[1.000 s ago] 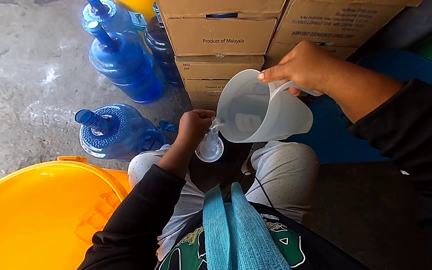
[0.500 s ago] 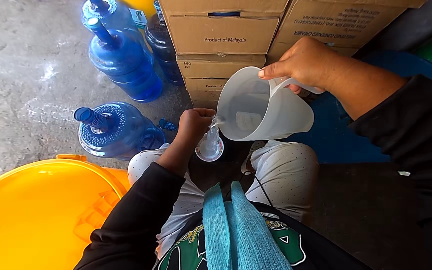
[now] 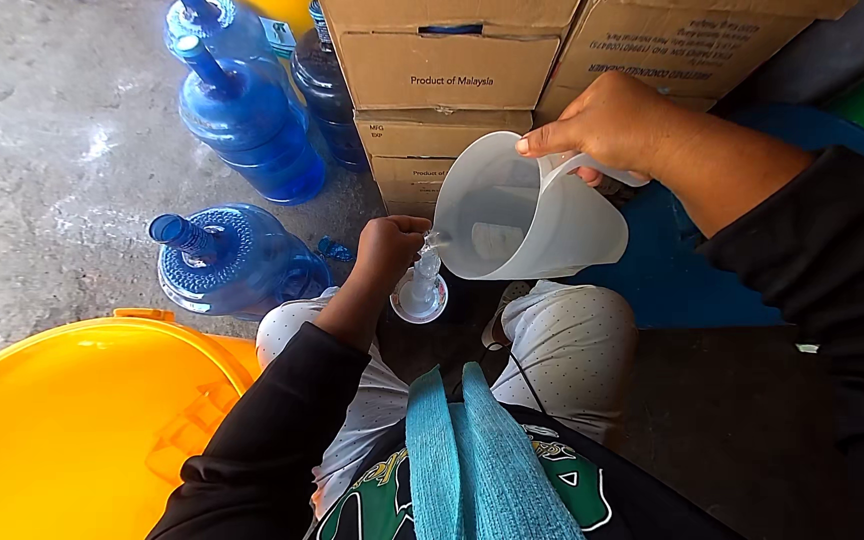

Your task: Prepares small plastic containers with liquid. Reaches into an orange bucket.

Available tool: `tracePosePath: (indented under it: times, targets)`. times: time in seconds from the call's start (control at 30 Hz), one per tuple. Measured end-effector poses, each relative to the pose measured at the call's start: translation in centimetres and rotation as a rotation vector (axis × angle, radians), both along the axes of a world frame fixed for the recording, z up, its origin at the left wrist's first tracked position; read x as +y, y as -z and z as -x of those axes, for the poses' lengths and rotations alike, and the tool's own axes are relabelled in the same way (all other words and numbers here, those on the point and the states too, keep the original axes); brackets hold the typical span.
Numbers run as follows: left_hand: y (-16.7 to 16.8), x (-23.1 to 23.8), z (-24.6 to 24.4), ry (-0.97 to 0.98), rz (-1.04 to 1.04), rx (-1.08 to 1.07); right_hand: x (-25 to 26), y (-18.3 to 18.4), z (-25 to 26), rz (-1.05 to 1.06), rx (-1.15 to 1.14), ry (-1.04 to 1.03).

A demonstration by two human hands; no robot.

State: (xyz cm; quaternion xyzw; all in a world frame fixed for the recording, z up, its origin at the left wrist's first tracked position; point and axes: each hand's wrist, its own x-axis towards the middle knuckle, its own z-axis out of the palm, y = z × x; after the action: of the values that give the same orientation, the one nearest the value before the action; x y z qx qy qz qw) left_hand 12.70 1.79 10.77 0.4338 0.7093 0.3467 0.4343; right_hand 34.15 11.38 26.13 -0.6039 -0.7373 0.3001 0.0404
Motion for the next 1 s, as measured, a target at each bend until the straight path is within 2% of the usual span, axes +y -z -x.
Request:
tracePosePath:
  times: [0.2,0.37,0.53,1.0]
  targets:
    - [0.1,0.0,0.2,-0.016,-0.001,-0.023,0.3,0.9,-0.7,0.01,0.076,0.035]
    - [0.4,0.0,0.7,-0.031,-0.005,-0.041,0.7,4.0,-2.6,0.022,0.285,0.087]
    - [0.3,-0.1,1.0,-0.031,0.001,-0.043,1.0,6.9,-3.9,0.028,0.384,0.113]
    - [0.2,-0.2,0.7,-0.04,-0.009,-0.058,0.5,2.4,-1.2,0.003,0.16,0.055]
